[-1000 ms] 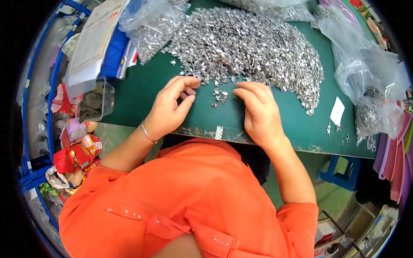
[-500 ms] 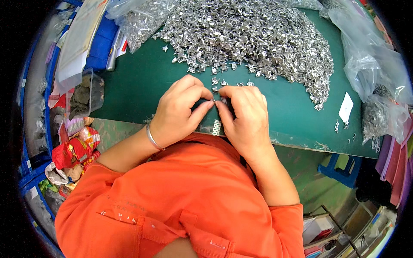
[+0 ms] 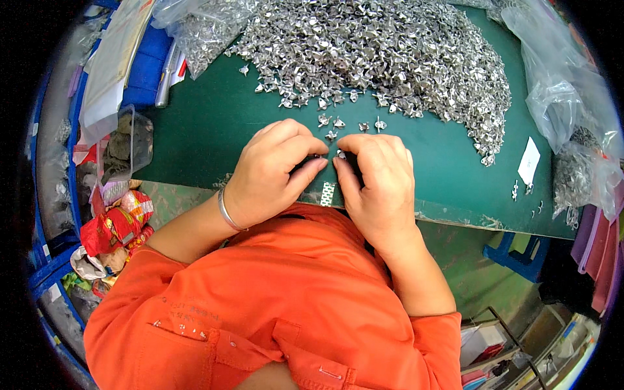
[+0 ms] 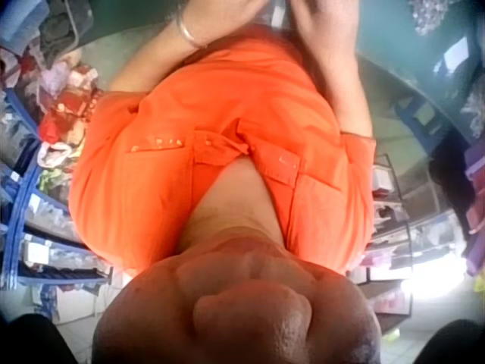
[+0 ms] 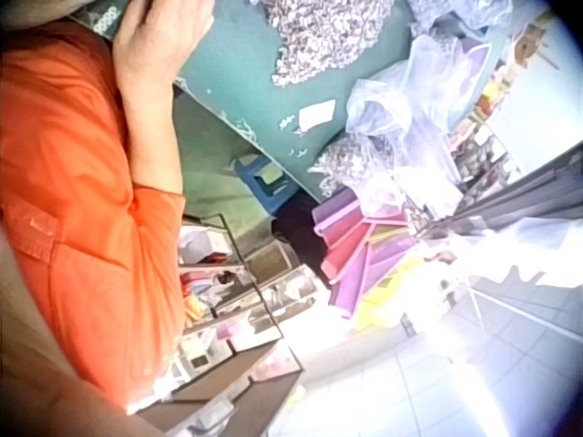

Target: The person sorts small silver metal pieces on a green workbench, picking them up one by one and placing them into a separate pile. The person occasionally pauses to adjust the pile or reposition items.

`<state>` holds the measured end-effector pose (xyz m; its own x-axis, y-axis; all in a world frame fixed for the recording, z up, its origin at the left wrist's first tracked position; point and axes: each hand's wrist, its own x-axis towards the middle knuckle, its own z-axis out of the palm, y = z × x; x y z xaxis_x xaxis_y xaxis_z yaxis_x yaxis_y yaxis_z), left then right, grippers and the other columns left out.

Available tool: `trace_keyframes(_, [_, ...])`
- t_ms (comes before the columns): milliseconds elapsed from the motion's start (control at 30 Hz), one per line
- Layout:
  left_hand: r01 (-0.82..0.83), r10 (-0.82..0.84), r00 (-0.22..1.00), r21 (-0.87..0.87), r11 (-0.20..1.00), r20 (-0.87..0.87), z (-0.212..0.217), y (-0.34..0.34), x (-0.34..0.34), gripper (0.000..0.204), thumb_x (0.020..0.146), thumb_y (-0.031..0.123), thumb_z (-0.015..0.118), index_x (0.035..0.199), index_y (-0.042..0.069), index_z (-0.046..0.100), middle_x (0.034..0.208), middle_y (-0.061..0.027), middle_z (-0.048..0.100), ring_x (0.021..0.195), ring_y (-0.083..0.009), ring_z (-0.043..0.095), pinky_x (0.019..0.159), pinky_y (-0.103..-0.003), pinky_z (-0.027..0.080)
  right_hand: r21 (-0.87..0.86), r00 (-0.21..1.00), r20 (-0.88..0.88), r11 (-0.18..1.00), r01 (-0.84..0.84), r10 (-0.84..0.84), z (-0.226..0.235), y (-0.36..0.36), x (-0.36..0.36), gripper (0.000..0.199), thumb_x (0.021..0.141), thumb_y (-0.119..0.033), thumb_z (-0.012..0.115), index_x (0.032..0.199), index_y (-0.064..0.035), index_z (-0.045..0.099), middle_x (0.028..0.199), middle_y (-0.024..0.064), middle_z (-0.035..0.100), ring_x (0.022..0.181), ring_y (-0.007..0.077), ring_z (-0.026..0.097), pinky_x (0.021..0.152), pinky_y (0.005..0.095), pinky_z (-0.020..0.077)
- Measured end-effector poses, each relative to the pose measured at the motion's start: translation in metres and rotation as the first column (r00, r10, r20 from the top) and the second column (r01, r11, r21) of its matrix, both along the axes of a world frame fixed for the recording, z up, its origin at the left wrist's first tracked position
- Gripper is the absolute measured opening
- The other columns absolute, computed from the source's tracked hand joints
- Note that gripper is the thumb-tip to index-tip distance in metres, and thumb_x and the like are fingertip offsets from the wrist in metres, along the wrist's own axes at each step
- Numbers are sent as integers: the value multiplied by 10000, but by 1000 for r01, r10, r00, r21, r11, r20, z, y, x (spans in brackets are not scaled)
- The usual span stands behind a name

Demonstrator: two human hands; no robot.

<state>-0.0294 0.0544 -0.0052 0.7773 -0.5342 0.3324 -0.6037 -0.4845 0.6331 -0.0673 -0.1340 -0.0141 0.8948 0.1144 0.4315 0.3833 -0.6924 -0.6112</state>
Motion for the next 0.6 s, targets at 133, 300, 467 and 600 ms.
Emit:
trace_keyframes(133, [64, -66, 998, -96, 993, -18, -5, 8, 0, 154, 797, -31, 717, 926, 39, 669, 972, -102, 661, 864, -295, 650, 783, -379, 522, 39, 1000, -23, 999, -8, 9, 2, 0, -1, 239, 790, -23, 759, 1001, -69, 656, 938, 78, 674, 896, 291, 619, 807, 384, 470])
trace_keyframes(300, [-41, 29, 995, -141, 989, -92, 2, 21, -6, 172, 824, -79, 667, 961, 24, 660, 992, -119, 662, 846, -280, 656, 788, -357, 525, 159, 992, -97, 983, 95, -80, 4, -12, -9, 185, 833, 87, 668, 979, -26, 660, 908, 119, 681, 842, 298, 649, 767, 370, 522])
trace_keyframes(467, [-71, 64, 995, -98, 993, -71, 0, 19, -5, 157, 840, -27, 677, 988, 23, 661, 961, -123, 629, 868, -283, 623, 784, -363, 503, 142, 995, -97, 989, 50, -36, 7, -6, -6, 178, 838, 38, 697, 989, -52, 668, 922, 79, 684, 878, 282, 639, 796, 369, 485])
trace_keyframes(600, [-74, 75, 997, 36, 997, -11, 5, 9, -8, 178, 806, 62, 744, 968, 61, 670, 956, -95, 616, 896, -272, 608, 781, -373, 465, 21, 999, -47, 1000, 3, -2, 4, -4, -5, 279, 783, -20, 763, 1030, -86, 655, 948, 48, 677, 941, 269, 624, 833, 377, 443])
